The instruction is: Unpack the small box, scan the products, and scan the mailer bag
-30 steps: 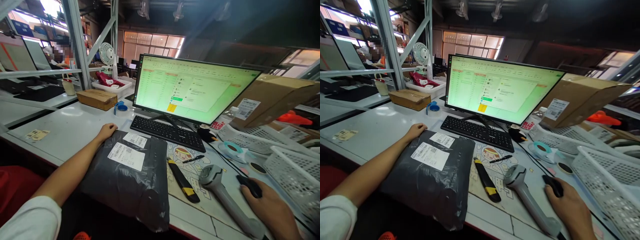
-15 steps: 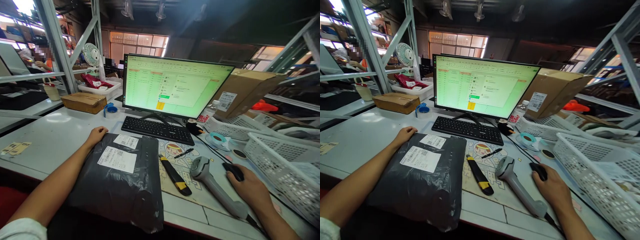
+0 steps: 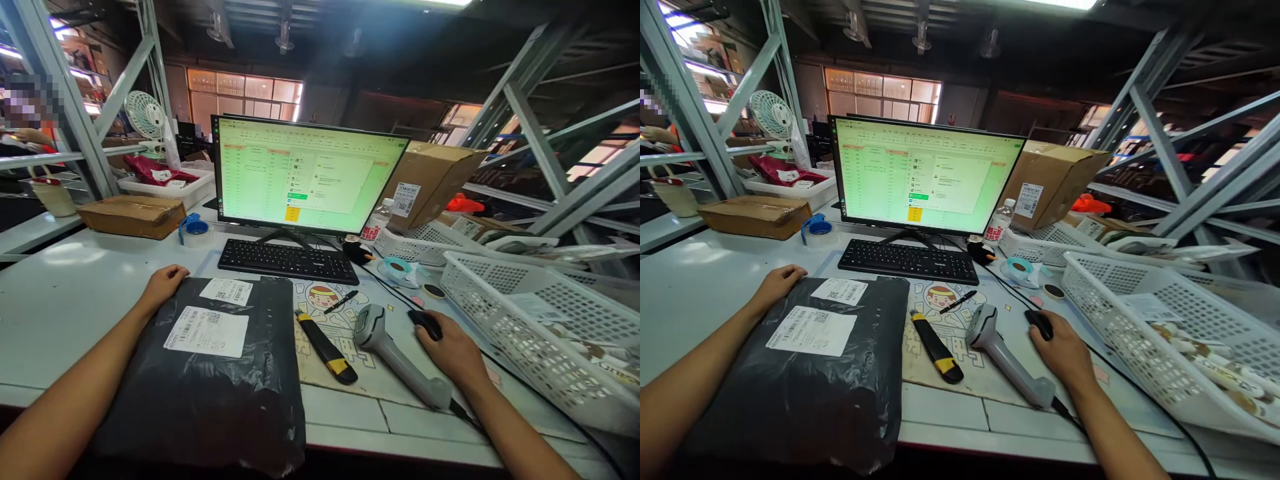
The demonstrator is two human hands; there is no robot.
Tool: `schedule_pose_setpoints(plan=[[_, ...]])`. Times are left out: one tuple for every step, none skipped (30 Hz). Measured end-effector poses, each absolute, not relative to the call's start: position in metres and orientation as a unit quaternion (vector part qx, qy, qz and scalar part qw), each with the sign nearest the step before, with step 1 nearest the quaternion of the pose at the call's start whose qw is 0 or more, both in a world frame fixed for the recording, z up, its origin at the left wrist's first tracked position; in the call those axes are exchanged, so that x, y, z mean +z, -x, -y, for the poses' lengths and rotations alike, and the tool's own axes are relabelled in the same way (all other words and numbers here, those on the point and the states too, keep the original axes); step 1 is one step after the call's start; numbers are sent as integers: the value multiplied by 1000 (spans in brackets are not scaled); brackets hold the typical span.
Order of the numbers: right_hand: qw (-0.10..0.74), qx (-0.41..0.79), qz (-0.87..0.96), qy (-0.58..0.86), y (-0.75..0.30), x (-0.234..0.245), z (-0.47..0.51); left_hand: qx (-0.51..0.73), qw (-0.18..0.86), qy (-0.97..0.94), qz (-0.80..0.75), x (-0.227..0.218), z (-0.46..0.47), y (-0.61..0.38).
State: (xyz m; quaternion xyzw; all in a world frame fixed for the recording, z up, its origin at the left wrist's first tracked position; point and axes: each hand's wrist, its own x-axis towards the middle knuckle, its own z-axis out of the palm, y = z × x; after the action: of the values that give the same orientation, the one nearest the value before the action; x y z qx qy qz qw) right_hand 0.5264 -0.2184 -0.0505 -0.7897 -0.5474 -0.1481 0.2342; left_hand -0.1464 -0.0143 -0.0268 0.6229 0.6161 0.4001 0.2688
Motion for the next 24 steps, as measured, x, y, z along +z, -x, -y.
schedule_pose_setpoints(plan=[[236,-150,547,789,-527,-51,219,396,268,-624,-618,-27,14,147],[238,-151,546,789,-527,-51,219,392,267,-624,-621,-27,13,147],[239,-150,547,788,-527,-51,219,389,266,-625,-622,-28,13,148],[240,-148,547,788,-527,-51,219,387,266,-626,-622,-28,13,148],[241,-146,547,788,-527,-51,219,386,266,-628,-622,-28,13,149],[242,-144,547,788,-527,-51,220,385,266,-629,-620,-29,13,149],[243,-144,548,787,-527,-51,220,387,266,-629,-619,-29,13,149],[243,-143,549,787,-527,-50,220,388,267,-628,-619,-29,13,149],[242,-142,550,786,-526,-50,221,389,268,-626,-621,-28,14,148],[240,-140,551,787,-526,-50,221,388,268,-624,-623,-27,14,147],[237,-138,551,788,-526,-49,222,387,269,-623,-624,-26,14,146],[233,-136,549,791,-526,-49,222,386,269,-623,-626,-24,15,145],[230,-134,547,793,-526,-48,222,384,268,-622,-627,-23,16,144],[229,-134,547,794,-526,-48,222,384,267,-623,-627,-21,17,144],[229,-134,549,793,-526,-48,222,384,265,-623,-628,-19,18,143],[230,-135,552,790,-526,-48,222,384,263,-623,-628,-18,19,142],[232,-136,554,788,-527,-48,222,385,261,-624,-628,-17,20,142],[234,-135,556,786,-527,-48,222,386,260,-624,-628,-16,21,141],[234,-134,557,786,-527,-48,222,385,262,-623,-629,-15,21,141],[234,-131,556,787,-526,-48,222,383,264,-621,-630,-15,22,141],[232,-128,555,789,-526,-48,222,382,267,-619,-632,-15,23,141],[232,-125,553,790,-525,-47,222,380,270,-617,-634,-15,23,141],[232,-123,552,791,-525,-47,222,378,272,-616,-635,-15,23,141],[233,-122,551,792,-524,-46,222,377,274,-616,-636,-15,23,141]])
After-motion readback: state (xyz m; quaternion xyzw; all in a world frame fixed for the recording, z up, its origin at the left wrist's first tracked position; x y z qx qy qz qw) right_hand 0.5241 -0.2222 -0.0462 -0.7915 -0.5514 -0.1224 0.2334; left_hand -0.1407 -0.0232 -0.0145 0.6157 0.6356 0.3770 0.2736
